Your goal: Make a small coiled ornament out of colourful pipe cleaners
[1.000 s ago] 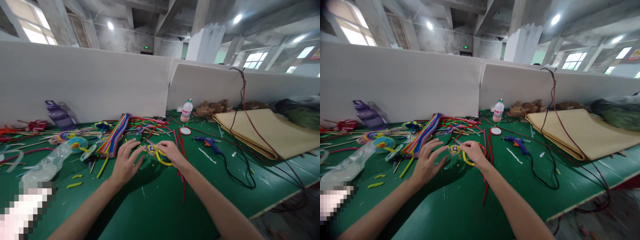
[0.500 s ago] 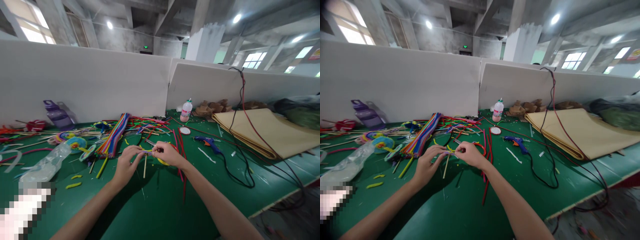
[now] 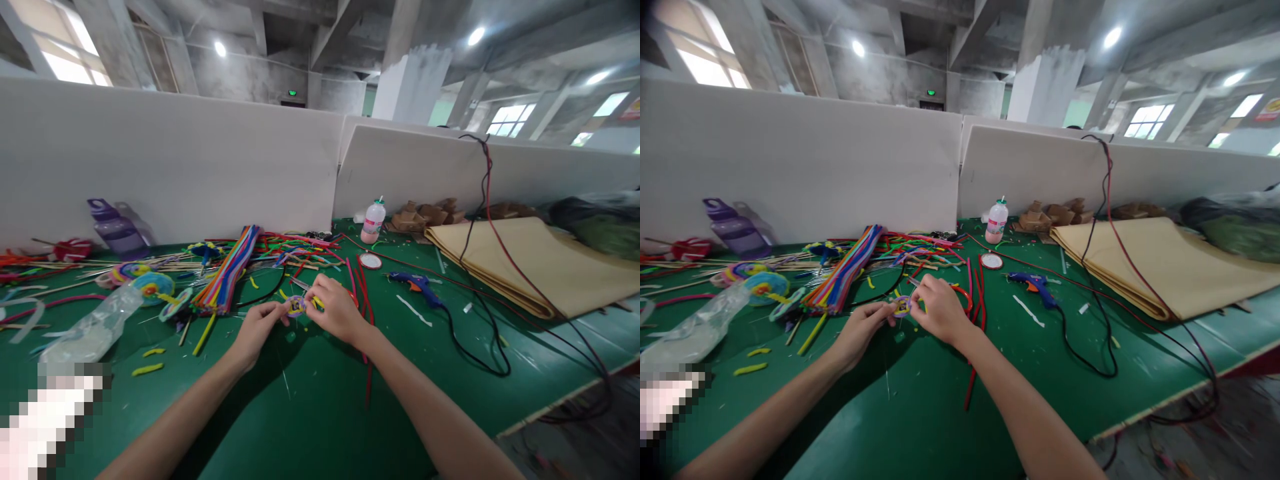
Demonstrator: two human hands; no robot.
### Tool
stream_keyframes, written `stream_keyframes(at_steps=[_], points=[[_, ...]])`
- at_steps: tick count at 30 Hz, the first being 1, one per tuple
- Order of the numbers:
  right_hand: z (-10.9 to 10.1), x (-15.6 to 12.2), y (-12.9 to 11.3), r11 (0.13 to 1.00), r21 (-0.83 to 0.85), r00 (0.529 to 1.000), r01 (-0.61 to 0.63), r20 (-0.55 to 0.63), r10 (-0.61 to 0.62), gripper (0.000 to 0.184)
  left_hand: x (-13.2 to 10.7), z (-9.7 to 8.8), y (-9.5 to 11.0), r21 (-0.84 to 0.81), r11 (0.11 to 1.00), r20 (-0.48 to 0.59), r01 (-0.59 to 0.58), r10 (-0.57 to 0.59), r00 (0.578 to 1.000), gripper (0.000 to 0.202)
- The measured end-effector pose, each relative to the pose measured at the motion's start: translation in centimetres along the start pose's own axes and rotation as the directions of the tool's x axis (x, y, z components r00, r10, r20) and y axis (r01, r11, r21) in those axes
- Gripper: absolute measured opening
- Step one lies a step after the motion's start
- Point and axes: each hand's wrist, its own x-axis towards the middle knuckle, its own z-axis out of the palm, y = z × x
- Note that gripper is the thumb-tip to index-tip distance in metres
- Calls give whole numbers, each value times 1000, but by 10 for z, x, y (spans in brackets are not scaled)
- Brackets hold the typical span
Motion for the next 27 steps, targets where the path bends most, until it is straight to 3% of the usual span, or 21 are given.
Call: stream_keyframes(at_steps=[2,4,6,8,11,14,18,21,24,27], points=[[0,1,2,997,49,998,-58,-11,58,8,1,-1,0,-38,999,25,4,-3,1000,28],[0,4,6,958,193,977,-211,17,212,7,1,-3,1,-64,995,-14,-77,76,997,29],[-1,6,12,840,350,910,-414,126,395,8,0,-7,2,-39,968,-79,-248,244,966,34],[-1,7,17,676,461,817,-575,279,504,12,-2,-10,2,72,900,-74,-429,434,898,36],[-1,6,23,500,548,740,-671,446,504,13,-4,-11,4,325,755,40,-569,591,806,40],[0,3,26,444,541,700,-714,547,459,10,-4,-8,5,437,686,67,-582,620,782,56],[0,2,25,446,501,670,-741,591,450,11,-3,-5,5,296,796,112,-529,521,846,84],[-1,2,25,505,490,697,-711,585,415,11,-4,-3,6,208,862,157,-462,437,886,76],[-1,2,25,532,496,717,-686,585,378,10,-6,-1,9,85,927,107,-364,355,929,74],[-1,2,24,406,558,684,-724,656,320,11,-8,3,12,-180,970,88,-161,179,980,76]])
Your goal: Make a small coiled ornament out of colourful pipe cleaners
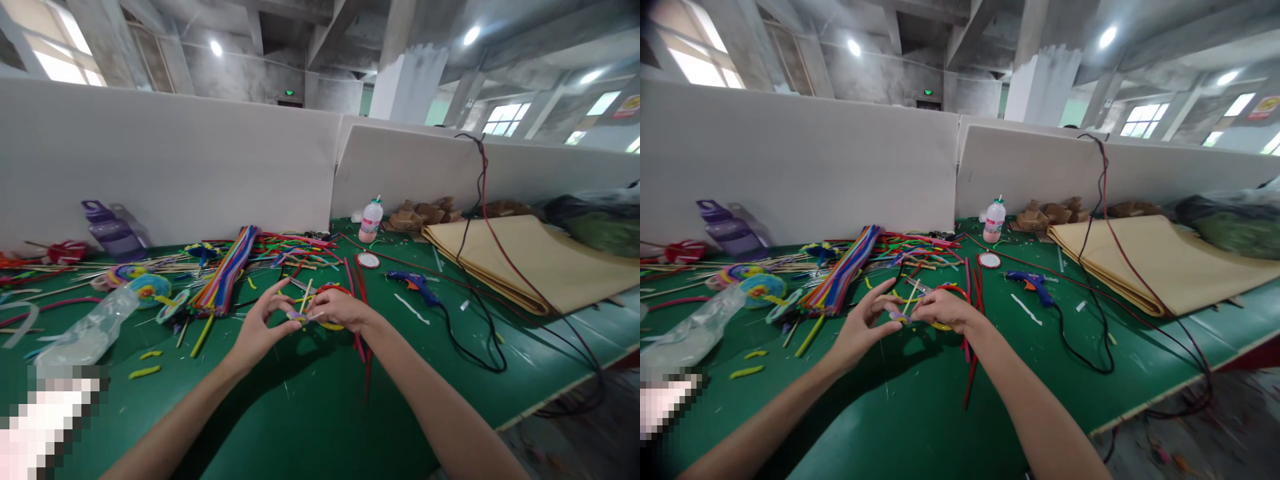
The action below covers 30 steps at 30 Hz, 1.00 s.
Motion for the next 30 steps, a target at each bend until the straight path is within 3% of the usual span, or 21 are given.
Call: stream_keyframes(at_steps=[3,6,11,15,21,26,30], points=[[3,-1,0,972,232,993,-44,114,18,16,-2,5,-2,-321,917,87,237,-221,971,65],[9,-1,0,943,330,991,-34,134,-11,16,-2,7,-7,-488,798,139,353,-328,934,47],[15,-1,-4,937,340,989,78,95,-117,12,-1,8,-13,-603,718,102,347,-362,927,14],[15,-7,-8,933,313,972,176,94,-214,15,-2,9,-6,-647,690,96,324,-348,933,13],[22,-8,-6,913,383,955,139,193,-227,16,-2,11,-2,-718,618,99,321,-365,926,22],[38,0,-1,879,387,953,277,7,-303,18,1,10,-12,-796,529,64,295,-411,910,19],[45,-3,-3,896,189,915,402,-117,-386,16,1,12,-13,-867,396,104,302,-449,887,16]])
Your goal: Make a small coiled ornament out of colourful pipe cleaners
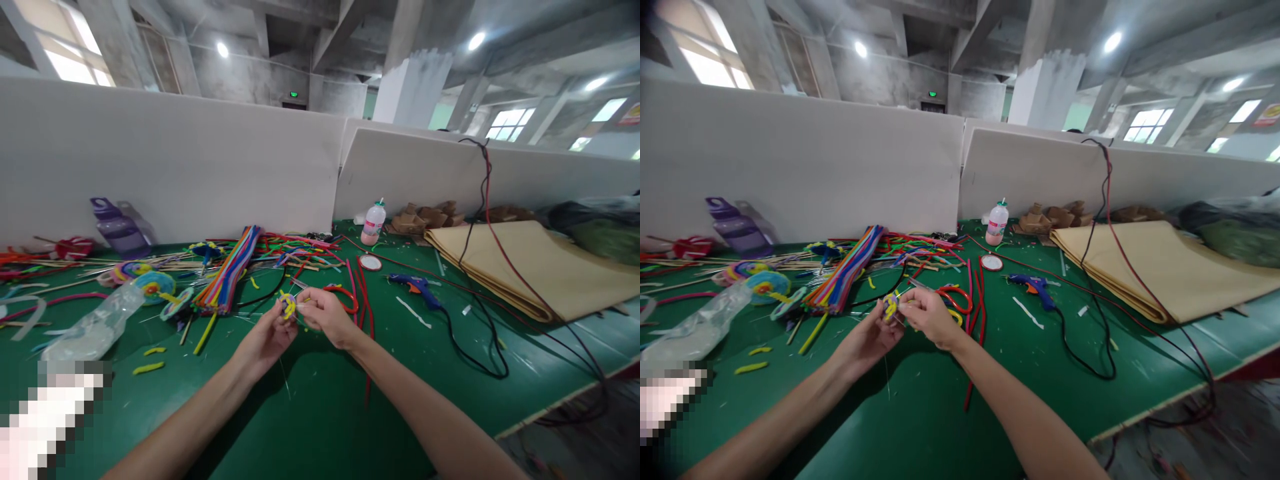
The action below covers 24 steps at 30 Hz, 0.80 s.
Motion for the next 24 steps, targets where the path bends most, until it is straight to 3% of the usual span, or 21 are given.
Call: stream_keyframes(at_steps=[4,6,8,10,12,14,20,24], points=[[4,-8,-6,896,-425,973,127,-121,-196,12,-3,2,-3,-59,995,33,77,-75,997,15],[5,-8,-7,855,-498,962,145,-132,-240,11,-4,2,-3,-35,997,27,63,-62,998,14],[2,-6,-8,911,-397,979,114,-111,-171,12,-3,2,-1,26,1000,16,11,-11,1000,15],[-3,-3,-9,984,-176,1000,6,-17,-9,13,-3,2,3,124,990,24,-70,67,997,19],[-10,-1,-11,989,38,980,-145,144,138,14,-3,2,6,230,963,58,-141,131,990,23],[-16,0,-12,951,168,938,-261,279,208,15,-3,2,10,322,929,98,-181,157,983,24],[-26,-1,-7,871,196,824,-451,466,322,19,-6,0,16,498,841,179,-214,141,974,19],[-29,0,-2,848,223,819,-482,458,345,17,-5,-4,18,542,806,173,-237,169,970,20]])
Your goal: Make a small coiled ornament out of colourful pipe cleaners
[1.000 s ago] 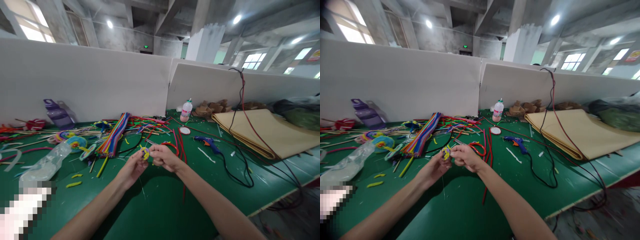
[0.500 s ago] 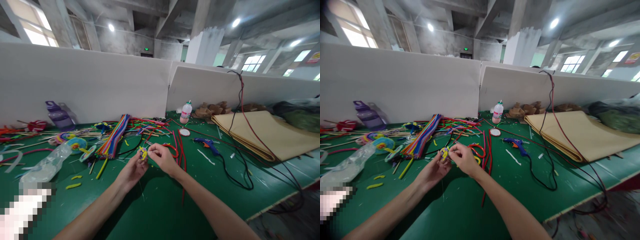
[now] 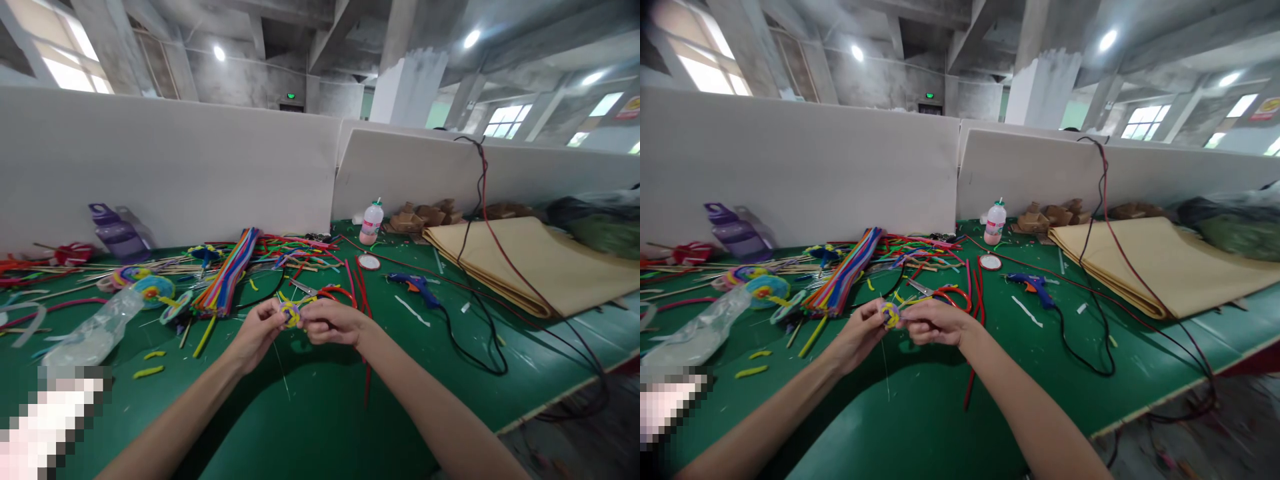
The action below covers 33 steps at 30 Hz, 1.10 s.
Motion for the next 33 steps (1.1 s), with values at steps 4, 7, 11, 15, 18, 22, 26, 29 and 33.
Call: stream_keyframes(at_steps=[4,7,11,15,18,22,26,29,33], points=[[0,1,1,997,75,999,-17,37,14,16,1,-3,-1,-3,1000,-2,-2,2,1000,21],[2,2,3,994,108,998,-29,66,22,14,1,-4,-1,-21,1000,8,-9,9,1000,23],[7,4,4,993,113,999,-19,39,15,12,1,-3,-2,-22,1000,16,-14,14,1000,25],[6,3,1,997,75,999,30,-26,-28,8,2,2,0,17,998,-7,-59,59,998,21],[0,0,-3,994,111,1000,9,-12,-8,7,3,2,5,141,960,-104,-240,256,961,28],[-2,-2,-6,987,156,999,-49,-4,50,16,1,-5,12,609,632,29,-480,587,809,41],[2,0,-5,989,135,996,-55,-56,63,14,-2,-7,10,746,407,259,-527,552,793,37],[3,2,-2,994,106,990,-39,-128,52,9,-1,-7,5,755,401,293,-519,503,813,37],[4,4,-1,1000,3,963,-21,-270,21,12,0,-12,2,784,342,317,-517,496,808,40]])
